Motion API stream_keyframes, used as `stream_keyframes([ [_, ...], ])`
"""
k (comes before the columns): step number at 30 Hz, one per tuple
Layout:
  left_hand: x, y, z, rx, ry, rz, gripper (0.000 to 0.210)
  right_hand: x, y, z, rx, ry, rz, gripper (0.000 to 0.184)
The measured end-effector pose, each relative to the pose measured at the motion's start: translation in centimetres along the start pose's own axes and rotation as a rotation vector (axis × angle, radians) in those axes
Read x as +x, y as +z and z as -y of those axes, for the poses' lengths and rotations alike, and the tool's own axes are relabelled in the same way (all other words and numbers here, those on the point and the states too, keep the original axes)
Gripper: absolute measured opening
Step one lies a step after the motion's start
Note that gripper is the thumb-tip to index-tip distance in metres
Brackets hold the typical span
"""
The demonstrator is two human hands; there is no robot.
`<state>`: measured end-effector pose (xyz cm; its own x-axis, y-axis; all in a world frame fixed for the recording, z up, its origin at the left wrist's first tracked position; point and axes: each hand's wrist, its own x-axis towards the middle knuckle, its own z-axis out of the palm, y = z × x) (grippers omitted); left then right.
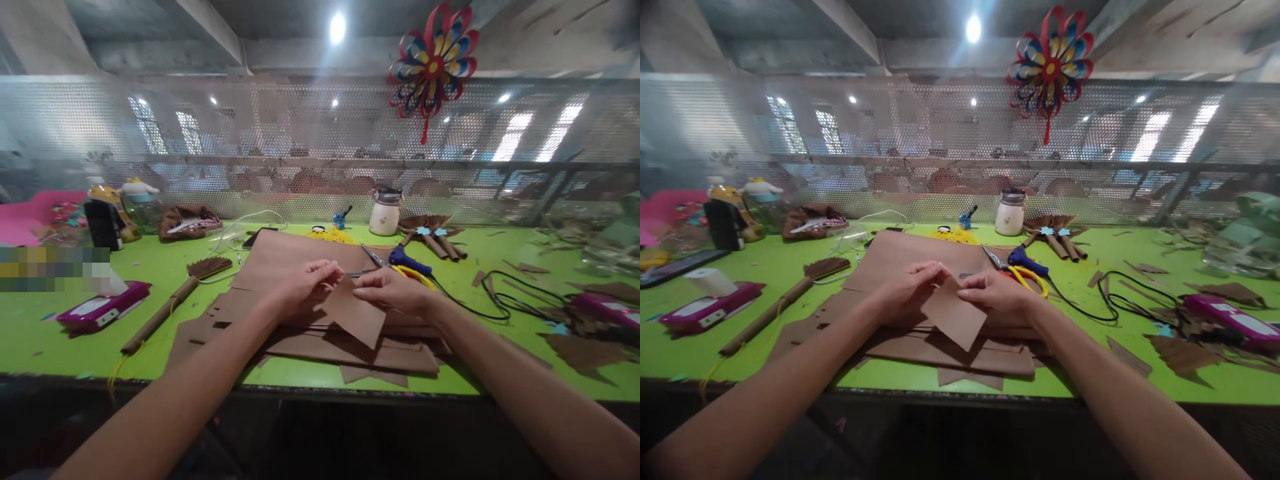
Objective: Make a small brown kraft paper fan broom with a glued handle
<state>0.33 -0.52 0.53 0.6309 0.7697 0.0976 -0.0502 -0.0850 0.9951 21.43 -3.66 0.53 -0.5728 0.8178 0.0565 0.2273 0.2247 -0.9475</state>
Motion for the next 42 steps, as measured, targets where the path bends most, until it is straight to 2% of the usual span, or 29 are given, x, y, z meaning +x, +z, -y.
stream_keyframes([
  [4, 0.4, -0.1, 0.7, 0.454, 0.1, 0.01, 0.026, 0.5, 0.7, -0.5, -0.375, -0.07, -0.163, 0.023],
  [7, 0.5, -0.3, 1.1, 0.622, 0.112, -0.025, 0.024, 0.6, 1.0, -0.6, -0.495, -0.081, -0.265, 0.022],
  [12, 0.3, -1.1, 0.9, 0.736, -0.001, -0.07, 0.027, 0.6, 0.7, -1.1, -0.588, -0.138, -0.294, 0.018],
  [18, 0.8, -1.9, 0.9, 1.053, 0.073, -0.011, 0.017, 1.5, 0.6, -2.5, -0.674, -0.243, -0.225, 0.017],
  [24, 1.1, -1.4, 1.7, 1.102, 0.145, -0.008, 0.017, 1.5, 0.8, -2.5, -0.782, -0.297, -0.192, 0.016],
  [32, 1.0, -1.5, 2.3, 1.135, 0.201, 0.024, 0.014, 1.4, 0.6, -2.5, -0.912, -0.288, -0.167, 0.013],
  [42, 0.0, -0.7, 0.6, 1.318, 0.246, 0.069, 0.012, 0.1, 0.3, -1.0, -1.128, -0.215, -0.072, 0.016],
])
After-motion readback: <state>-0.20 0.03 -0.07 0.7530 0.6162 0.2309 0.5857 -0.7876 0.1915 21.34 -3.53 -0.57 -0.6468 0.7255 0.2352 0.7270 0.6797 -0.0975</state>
